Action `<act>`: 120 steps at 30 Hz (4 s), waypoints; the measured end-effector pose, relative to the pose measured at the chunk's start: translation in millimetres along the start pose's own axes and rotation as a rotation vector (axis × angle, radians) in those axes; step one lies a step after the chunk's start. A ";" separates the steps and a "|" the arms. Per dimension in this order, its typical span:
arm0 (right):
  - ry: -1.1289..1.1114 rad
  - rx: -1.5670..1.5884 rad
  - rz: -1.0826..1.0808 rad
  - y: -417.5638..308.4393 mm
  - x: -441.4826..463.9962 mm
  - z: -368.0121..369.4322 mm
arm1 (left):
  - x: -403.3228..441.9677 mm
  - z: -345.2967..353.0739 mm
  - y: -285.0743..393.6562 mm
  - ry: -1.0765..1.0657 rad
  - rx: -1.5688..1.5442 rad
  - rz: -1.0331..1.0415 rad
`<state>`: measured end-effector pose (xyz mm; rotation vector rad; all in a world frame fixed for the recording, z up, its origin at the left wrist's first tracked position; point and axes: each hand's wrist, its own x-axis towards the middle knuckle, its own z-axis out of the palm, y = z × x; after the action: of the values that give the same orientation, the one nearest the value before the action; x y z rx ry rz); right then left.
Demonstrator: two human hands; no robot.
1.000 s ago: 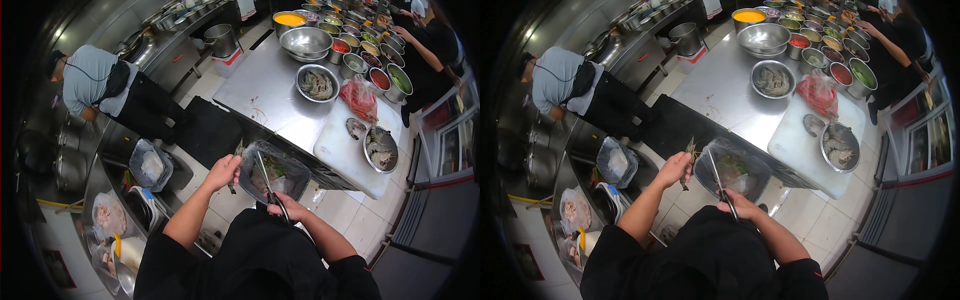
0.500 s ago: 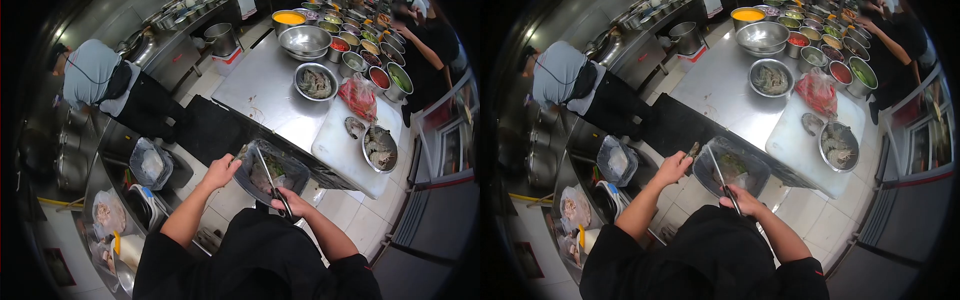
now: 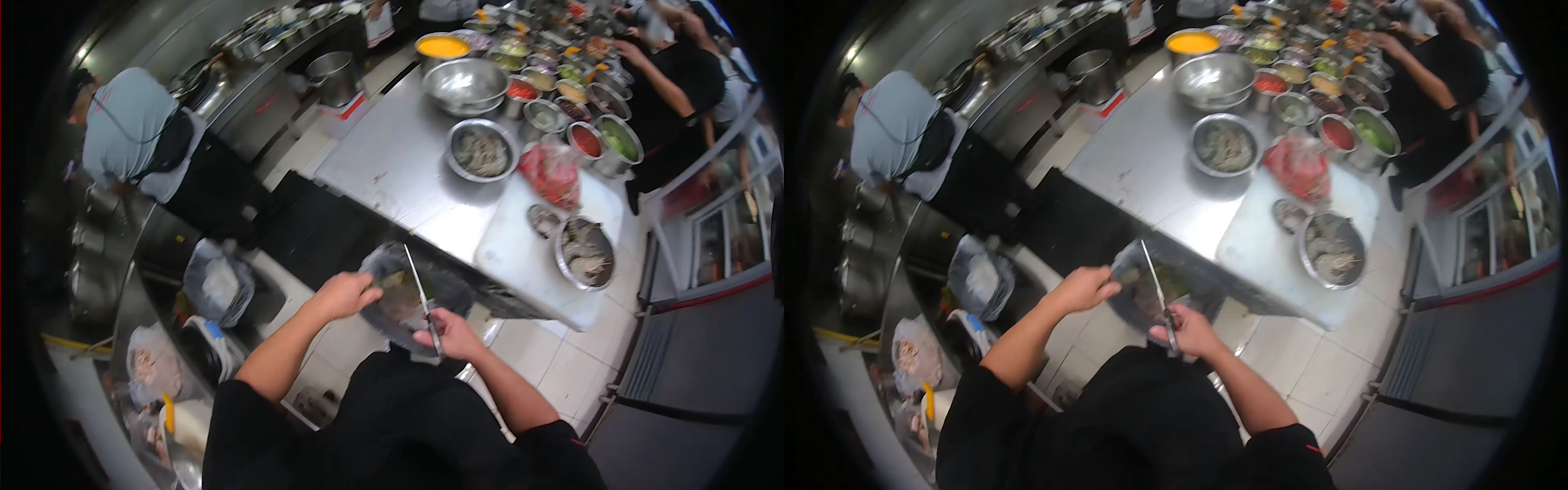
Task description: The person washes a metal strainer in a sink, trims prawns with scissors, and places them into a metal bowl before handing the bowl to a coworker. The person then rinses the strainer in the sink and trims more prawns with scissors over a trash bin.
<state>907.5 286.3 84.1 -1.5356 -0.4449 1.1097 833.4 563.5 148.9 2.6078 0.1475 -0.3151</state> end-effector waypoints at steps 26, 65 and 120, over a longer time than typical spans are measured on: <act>0.600 -0.690 -0.434 -81.5 7.3 3.7 | 44.8 40.2 89.8 -0.013 -1.694 -0.348; -0.099 0.293 -0.028 -95.2 -68.7 -6.9 | 122.7 -17.1 103.3 0.336 -1.566 -0.168; 0.109 0.205 0.060 -98.7 -30.3 -19.8 | 135.1 7.6 100.5 0.327 -1.517 -0.086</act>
<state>937.2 280.9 184.8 -1.4275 -0.2048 1.0771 979.0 478.7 156.1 1.1184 0.4090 0.1834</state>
